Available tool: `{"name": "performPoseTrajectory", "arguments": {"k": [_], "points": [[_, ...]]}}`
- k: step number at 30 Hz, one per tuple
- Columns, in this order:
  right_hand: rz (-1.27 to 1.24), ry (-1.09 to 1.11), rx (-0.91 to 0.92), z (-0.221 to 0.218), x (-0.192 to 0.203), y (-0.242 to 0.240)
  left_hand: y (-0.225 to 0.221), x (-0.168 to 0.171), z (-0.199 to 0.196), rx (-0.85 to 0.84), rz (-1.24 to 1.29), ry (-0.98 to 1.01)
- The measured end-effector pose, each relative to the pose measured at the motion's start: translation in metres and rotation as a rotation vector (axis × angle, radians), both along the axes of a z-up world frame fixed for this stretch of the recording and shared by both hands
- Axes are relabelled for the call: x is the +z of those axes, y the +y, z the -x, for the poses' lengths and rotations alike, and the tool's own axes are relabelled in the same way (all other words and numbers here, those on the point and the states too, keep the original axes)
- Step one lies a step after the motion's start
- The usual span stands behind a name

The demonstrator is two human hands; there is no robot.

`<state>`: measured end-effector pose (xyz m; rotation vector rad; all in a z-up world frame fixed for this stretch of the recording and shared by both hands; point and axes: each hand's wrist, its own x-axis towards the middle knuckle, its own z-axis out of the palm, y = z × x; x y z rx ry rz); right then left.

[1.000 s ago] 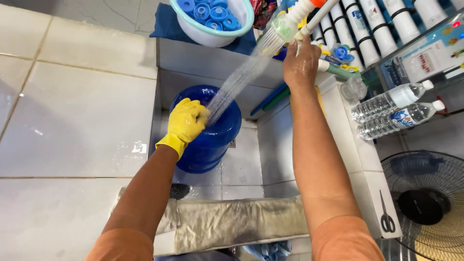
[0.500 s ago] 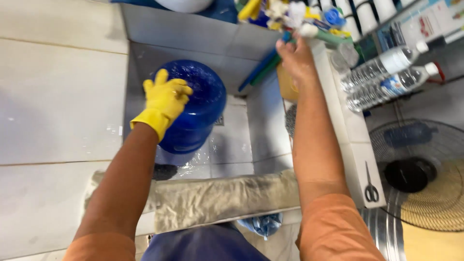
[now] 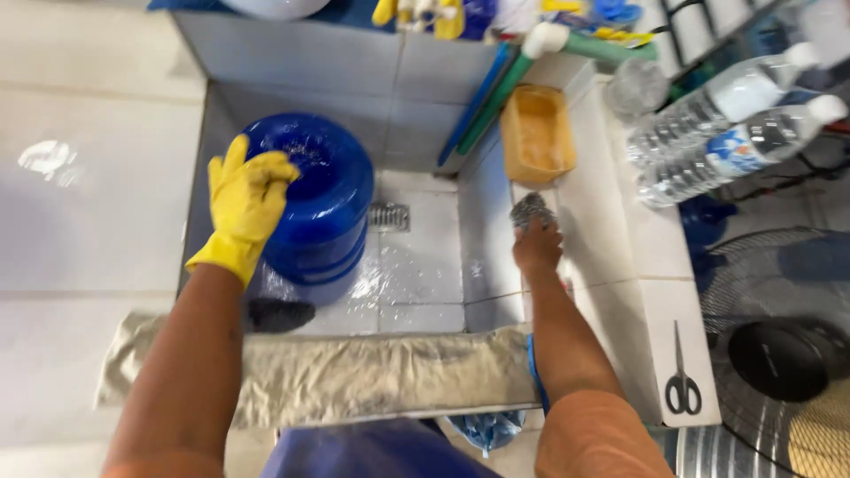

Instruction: A person wearing yellow gloves scrubs and rinses a large blue water jug at a wash station.

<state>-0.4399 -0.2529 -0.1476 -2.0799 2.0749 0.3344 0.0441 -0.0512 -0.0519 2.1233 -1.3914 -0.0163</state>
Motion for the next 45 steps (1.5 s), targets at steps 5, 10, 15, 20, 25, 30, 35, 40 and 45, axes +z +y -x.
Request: {"name": "performPoseTrajectory", "arguments": {"k": [5, 10, 15, 20, 25, 30, 35, 40, 45], "points": [[0.041, -0.428, -0.041, -0.023, 0.021, 0.003, -0.008, 0.011, 0.017, 0.021, 0.075, -0.019], [0.445, -0.989, 0.496, -0.145, 0.066, 0.085, -0.014, 0.02, 0.03, 0.046, -0.047, 0.004], [0.475, -0.871, 0.736, -0.241, 0.123, 0.146, -0.015, 0.028, 0.034, 0.053, -0.113, 0.078], [0.0, -0.739, 1.014, -0.257, 0.126, 0.098, -0.012, 0.003, 0.015, 0.059, -0.132, -0.016], [0.156, -0.71, 1.092, -0.274, 0.109, 0.1, -0.017, -0.021, 0.008, 0.057, -0.024, -0.081], [0.03, -0.668, 1.14, -0.273, 0.125, 0.083, -0.021, -0.027, -0.01, 0.033, 0.077, -0.093], [0.155, -0.848, 1.15, -0.302, 0.112, 0.101, -0.027, -0.038, 0.003, -0.01, 0.169, -0.135], [-0.053, -0.744, 1.186, -0.279, 0.151, 0.098, -0.016, -0.021, -0.01, -0.065, 0.084, 0.018], [0.238, -0.84, 1.178, -0.288, 0.115, 0.096, -0.022, -0.022, 0.007, -0.001, 0.226, -0.078]]}}
